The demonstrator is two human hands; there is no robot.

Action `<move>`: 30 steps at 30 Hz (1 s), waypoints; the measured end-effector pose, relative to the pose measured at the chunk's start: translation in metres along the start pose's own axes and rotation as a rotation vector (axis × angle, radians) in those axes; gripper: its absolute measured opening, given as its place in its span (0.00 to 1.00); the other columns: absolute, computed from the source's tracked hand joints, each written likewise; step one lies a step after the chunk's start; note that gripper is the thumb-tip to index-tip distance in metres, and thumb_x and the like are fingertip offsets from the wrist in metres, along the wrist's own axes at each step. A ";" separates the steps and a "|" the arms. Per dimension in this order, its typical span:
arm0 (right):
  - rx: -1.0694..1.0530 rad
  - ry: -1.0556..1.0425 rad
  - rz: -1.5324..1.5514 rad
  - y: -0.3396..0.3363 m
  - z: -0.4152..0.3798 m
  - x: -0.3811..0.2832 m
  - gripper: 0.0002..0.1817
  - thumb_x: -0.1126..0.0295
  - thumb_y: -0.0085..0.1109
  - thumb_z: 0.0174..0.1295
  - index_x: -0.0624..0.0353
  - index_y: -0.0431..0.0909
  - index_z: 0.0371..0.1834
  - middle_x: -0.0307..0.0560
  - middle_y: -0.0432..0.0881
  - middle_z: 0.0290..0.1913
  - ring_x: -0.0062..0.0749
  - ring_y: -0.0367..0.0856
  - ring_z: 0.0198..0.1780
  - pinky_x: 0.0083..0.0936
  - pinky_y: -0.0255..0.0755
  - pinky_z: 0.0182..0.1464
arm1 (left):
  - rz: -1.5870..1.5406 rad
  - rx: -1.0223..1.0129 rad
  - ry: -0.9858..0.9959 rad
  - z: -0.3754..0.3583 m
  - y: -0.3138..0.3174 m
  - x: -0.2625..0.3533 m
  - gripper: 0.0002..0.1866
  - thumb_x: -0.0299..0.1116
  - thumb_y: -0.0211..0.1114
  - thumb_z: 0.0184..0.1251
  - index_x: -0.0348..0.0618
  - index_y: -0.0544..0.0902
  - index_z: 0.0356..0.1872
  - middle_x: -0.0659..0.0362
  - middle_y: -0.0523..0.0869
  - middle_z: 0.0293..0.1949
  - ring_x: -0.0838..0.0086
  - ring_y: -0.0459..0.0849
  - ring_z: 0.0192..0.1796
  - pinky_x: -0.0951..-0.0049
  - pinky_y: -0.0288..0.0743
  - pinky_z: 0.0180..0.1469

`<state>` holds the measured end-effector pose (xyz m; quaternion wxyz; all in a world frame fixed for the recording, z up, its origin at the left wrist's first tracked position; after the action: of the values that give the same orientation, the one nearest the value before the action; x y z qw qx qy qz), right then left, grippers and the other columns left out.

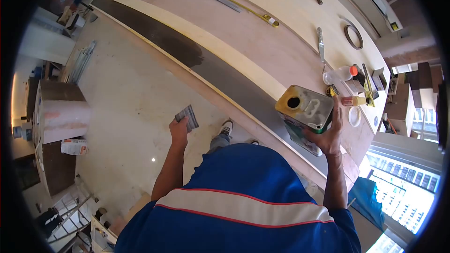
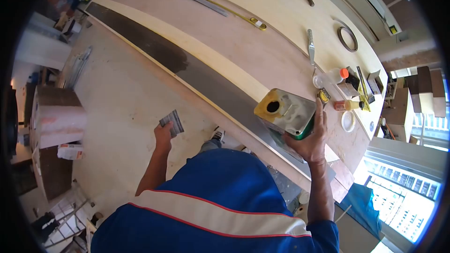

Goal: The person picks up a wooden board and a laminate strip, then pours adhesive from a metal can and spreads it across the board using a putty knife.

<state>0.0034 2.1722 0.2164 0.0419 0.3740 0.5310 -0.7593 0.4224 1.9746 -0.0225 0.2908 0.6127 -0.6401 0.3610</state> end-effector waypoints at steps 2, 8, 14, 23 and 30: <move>-0.040 0.060 -0.060 0.003 -0.007 -0.002 0.69 0.68 0.82 0.27 0.61 0.50 0.80 0.62 0.72 0.58 0.57 0.75 0.58 0.43 0.72 0.64 | -0.022 -0.011 0.016 0.003 0.007 0.006 0.09 0.33 0.66 0.65 0.41 0.84 0.42 0.62 0.86 0.30 0.76 0.83 0.27 0.70 0.76 0.27; -0.106 0.079 -0.222 0.008 -0.027 0.001 0.70 0.67 0.82 0.29 0.56 0.46 0.81 0.61 0.72 0.56 0.58 0.74 0.58 0.48 0.71 0.63 | -0.007 -0.156 0.022 -0.007 0.034 0.034 0.12 0.33 0.66 0.66 0.43 0.84 0.47 0.62 0.87 0.35 0.74 0.86 0.34 0.68 0.79 0.33; -0.156 0.014 -0.284 0.012 -0.034 0.007 0.69 0.66 0.81 0.29 0.61 0.48 0.80 0.60 0.72 0.54 0.56 0.74 0.55 0.47 0.69 0.63 | 0.030 -0.303 0.066 -0.017 0.079 0.064 0.12 0.33 0.65 0.66 0.42 0.84 0.48 0.62 0.88 0.35 0.77 0.86 0.31 0.72 0.79 0.30; -0.183 -0.004 -0.329 0.028 -0.034 0.004 0.68 0.64 0.81 0.29 0.65 0.49 0.79 0.61 0.72 0.53 0.57 0.73 0.55 0.48 0.69 0.61 | 0.091 -0.406 0.104 -0.027 0.112 0.081 0.12 0.34 0.65 0.66 0.40 0.83 0.46 0.61 0.87 0.34 0.79 0.85 0.30 0.74 0.78 0.28; -0.198 -0.018 -0.330 0.035 -0.030 0.009 0.68 0.63 0.81 0.30 0.64 0.49 0.80 0.60 0.72 0.53 0.56 0.72 0.55 0.48 0.68 0.61 | 0.161 -0.476 0.108 -0.040 0.129 0.093 0.09 0.33 0.65 0.66 0.41 0.84 0.44 0.63 0.86 0.32 0.81 0.83 0.27 0.77 0.75 0.23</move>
<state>0.0291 2.1849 0.1790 -0.0420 0.2692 0.6567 -0.7032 0.2835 1.9527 0.0627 0.4309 0.4540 -0.7373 0.2542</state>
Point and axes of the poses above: each hand's wrist, its own z-axis towards the middle knuckle, its own y-axis out of the palm, x = y × z, the point moved 1 cm from there along z, towards the middle knuckle
